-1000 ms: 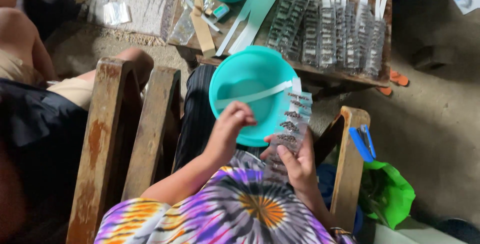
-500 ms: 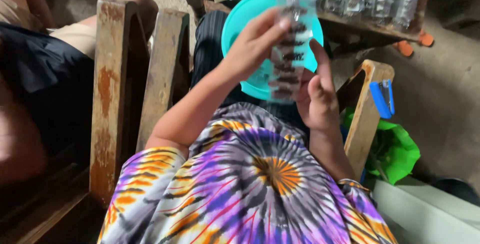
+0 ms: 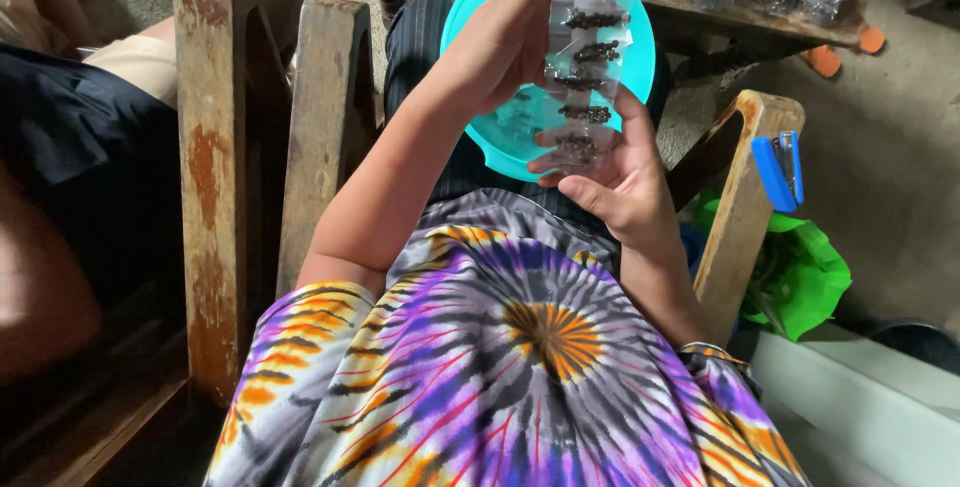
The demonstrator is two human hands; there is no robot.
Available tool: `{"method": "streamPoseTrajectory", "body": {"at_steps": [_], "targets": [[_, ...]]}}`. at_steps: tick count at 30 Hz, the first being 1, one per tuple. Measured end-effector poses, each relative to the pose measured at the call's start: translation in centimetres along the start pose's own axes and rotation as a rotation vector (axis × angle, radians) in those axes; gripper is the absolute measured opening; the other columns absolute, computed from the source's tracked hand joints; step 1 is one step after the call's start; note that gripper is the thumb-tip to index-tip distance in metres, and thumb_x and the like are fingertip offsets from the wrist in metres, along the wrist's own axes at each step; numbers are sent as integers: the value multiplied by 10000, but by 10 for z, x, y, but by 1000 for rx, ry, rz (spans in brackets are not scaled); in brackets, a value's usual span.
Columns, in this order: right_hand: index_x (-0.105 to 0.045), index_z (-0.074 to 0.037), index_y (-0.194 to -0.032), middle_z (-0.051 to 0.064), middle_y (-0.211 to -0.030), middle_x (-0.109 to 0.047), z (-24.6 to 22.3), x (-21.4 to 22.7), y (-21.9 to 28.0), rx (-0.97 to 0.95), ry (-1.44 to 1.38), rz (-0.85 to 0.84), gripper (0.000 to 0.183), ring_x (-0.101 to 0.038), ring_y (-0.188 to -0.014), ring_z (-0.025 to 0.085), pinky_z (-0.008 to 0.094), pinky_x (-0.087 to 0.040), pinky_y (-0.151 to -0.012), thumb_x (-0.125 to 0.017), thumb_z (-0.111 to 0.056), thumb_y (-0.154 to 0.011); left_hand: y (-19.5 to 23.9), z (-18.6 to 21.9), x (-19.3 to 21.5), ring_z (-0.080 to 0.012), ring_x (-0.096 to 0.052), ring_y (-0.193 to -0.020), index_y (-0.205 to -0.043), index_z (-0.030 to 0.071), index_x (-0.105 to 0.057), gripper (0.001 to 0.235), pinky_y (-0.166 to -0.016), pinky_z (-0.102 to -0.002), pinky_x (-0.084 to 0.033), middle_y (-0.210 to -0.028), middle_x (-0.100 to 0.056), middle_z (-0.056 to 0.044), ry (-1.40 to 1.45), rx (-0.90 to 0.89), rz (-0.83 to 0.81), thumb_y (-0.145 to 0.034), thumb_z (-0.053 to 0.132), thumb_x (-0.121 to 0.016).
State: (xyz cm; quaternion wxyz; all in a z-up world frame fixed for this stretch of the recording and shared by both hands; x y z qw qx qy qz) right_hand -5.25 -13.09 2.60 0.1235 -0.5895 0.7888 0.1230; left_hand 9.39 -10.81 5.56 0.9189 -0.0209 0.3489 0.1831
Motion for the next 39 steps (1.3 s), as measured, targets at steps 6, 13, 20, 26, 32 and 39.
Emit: {"method": "streamPoseTrajectory", "body": {"at_steps": [6, 13, 20, 26, 32, 39], "targets": [[-178, -145, -1516, 330, -1405, -493, -5, -10, -2, 83, 50, -44, 778, -677, -1007, 388, 416, -586, -848, -661, -254, -916, 2, -9, 11, -183, -641, -704, -1283, 122, -542, 684, -495, -392, -572, -1022, -658, -75, 35, 20, -64, -841, 634, -442], [-171, -120, -1516, 317, -1259, -582, -4, -9, -2, 65, 98, -7, 753, -696, -967, 394, 430, -602, -830, -629, -216, -926, 9, 2, 6, -172, -601, -674, -1286, 129, -538, 719, -487, -399, -570, -920, -605, -62, 23, 26, -72, -812, 662, -444], [-294, -112, -1470, 281, -1094, -671, 3, 7, 0, 118, 207, 156, 584, -734, -831, 393, 360, -625, -683, -593, -24, -977, 19, 6, -3, -199, -685, -944, -1357, 166, -479, 705, -558, -378, -620, -1117, -597, -73, -31, 11, -199, -861, 664, -428], [-266, -150, -1485, 262, -1115, -679, -3, 10, 2, 155, 248, 195, 594, -739, -863, 364, 379, -632, -684, -601, -96, -997, 18, -27, 23, -123, -557, -961, -1573, 189, -123, 977, -846, -264, -515, -1415, -452, -110, -177, -92, -321, -876, 172, -808], [-264, -100, -1476, 282, -1113, -667, -8, 2, 2, 194, 275, 176, 581, -737, -841, 380, 385, -637, -691, -592, -119, -997, 20, -21, 16, -244, -611, -1295, -1572, 171, -144, 933, -1081, -369, -552, -1500, -460, -109, -174, -154, -382, -906, 203, -797], [-245, -97, -1492, 277, -1169, -651, -13, -1, 6, 144, 250, 156, 628, -735, -856, 370, 367, -626, -744, -594, -65, -970, 11, -36, 32, -200, -506, -1289, -1564, 144, -188, 868, -991, -315, -476, -1507, -437, -103, -142, -70, -247, -907, 305, -732]]}}
Point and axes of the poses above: each hand's wrist, its own y-axis away from the middle knuckle, its own x-axis out of the back of the hand, z = x × y, the point moved 8 cm from there along -y, towards the middle knuckle
